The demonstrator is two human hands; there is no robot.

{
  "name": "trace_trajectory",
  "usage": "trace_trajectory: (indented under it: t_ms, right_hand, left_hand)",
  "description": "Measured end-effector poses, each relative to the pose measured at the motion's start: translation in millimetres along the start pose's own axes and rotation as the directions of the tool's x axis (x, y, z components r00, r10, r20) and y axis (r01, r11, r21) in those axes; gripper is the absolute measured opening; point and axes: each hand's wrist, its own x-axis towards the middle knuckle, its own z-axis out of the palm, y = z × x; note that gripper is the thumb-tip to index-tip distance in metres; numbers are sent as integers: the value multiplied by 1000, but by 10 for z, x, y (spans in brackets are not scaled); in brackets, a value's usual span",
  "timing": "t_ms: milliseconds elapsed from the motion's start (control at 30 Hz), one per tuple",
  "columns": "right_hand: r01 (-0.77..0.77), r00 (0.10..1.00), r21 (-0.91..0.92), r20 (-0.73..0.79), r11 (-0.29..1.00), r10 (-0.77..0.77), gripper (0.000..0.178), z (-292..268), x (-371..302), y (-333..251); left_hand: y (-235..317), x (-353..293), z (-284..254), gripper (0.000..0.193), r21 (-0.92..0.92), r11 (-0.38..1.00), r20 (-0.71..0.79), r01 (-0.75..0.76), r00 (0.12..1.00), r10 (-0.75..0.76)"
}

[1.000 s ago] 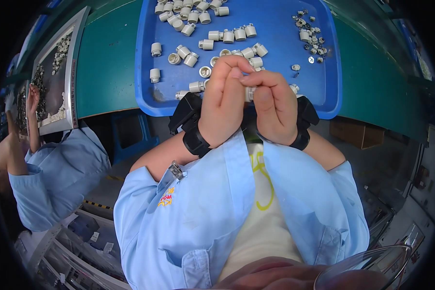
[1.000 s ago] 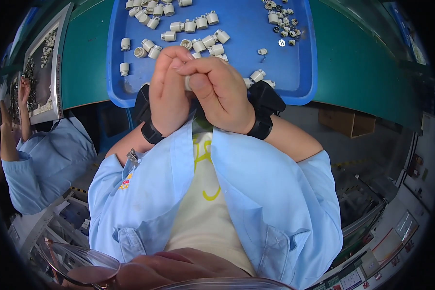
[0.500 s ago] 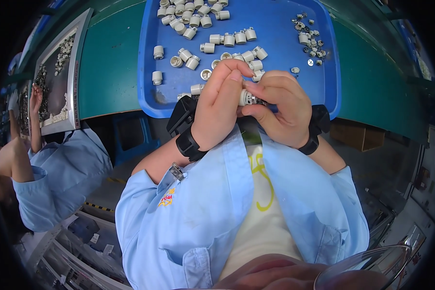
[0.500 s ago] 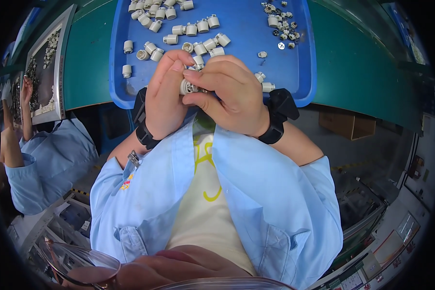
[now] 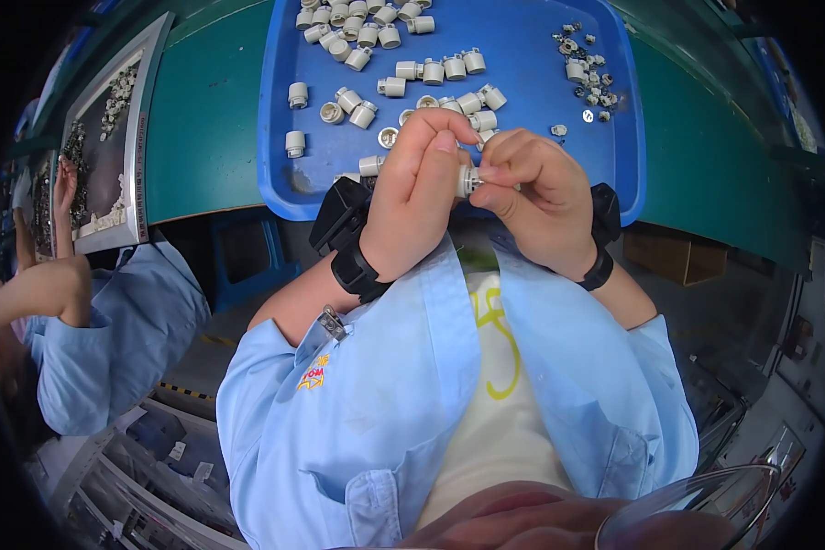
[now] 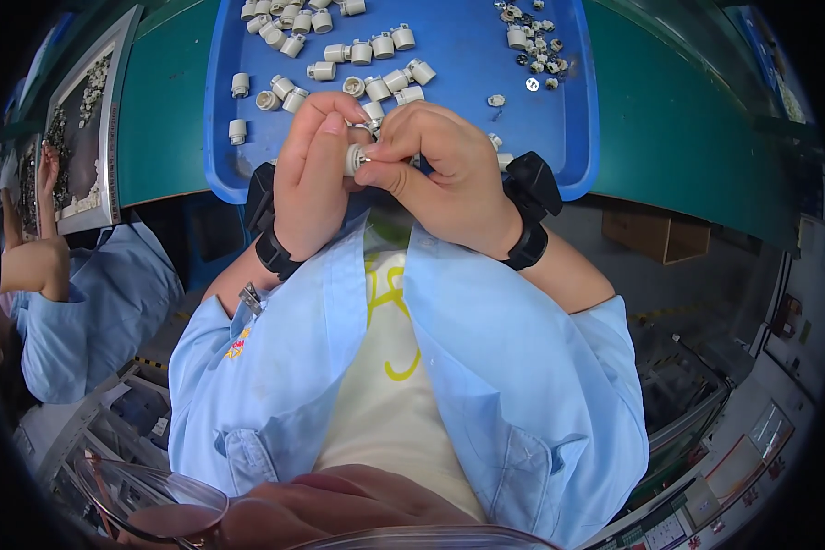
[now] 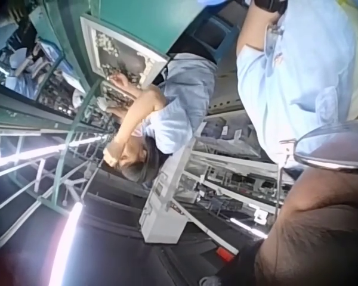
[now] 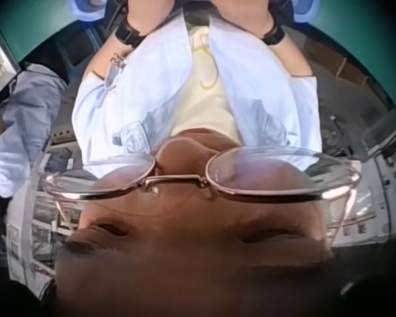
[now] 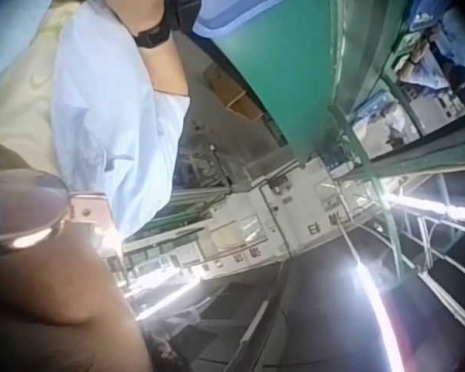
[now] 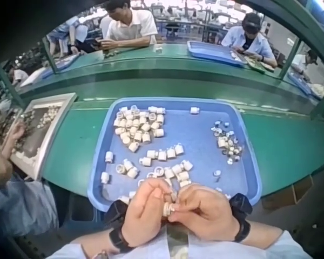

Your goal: Manually assemble small electronic components by inserting a metal part into a white plastic housing.

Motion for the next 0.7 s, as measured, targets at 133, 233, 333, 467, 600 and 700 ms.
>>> trace_trajectory:
  t_ms: [133,233,333,467,600,700]
  right_hand:
    - [108,992,-236,-35,966,-120,24,20,-5,-10]
    - [117,993,-248,-5,962,-122,25,33,31,-8]
    - [149,989,-296,47,944,-141,25,14,80,10]
    - [209,977,-364,128,908,-173,26,-14,116,60]
    - [198,978,-312,118,929,-169,25,-75,97,140]
    - [178,983,-238,86,955,-161,26,-131,80,182]
  left_hand:
    - [-62,-1,-34,14,50,998,10,-44,999,44]
    - [-72,3,-62,14,16,999,1,-46,999,46]
    - [-138,36,-102,14,72,992,34,-104,994,102]
    - [-166,77,-152,14,163,972,62,-170,985,162]
    - [-153,121,-211,15,149,981,50,-122,992,115]
    - [-125,145,-222,16,81,996,20,-42,999,41]
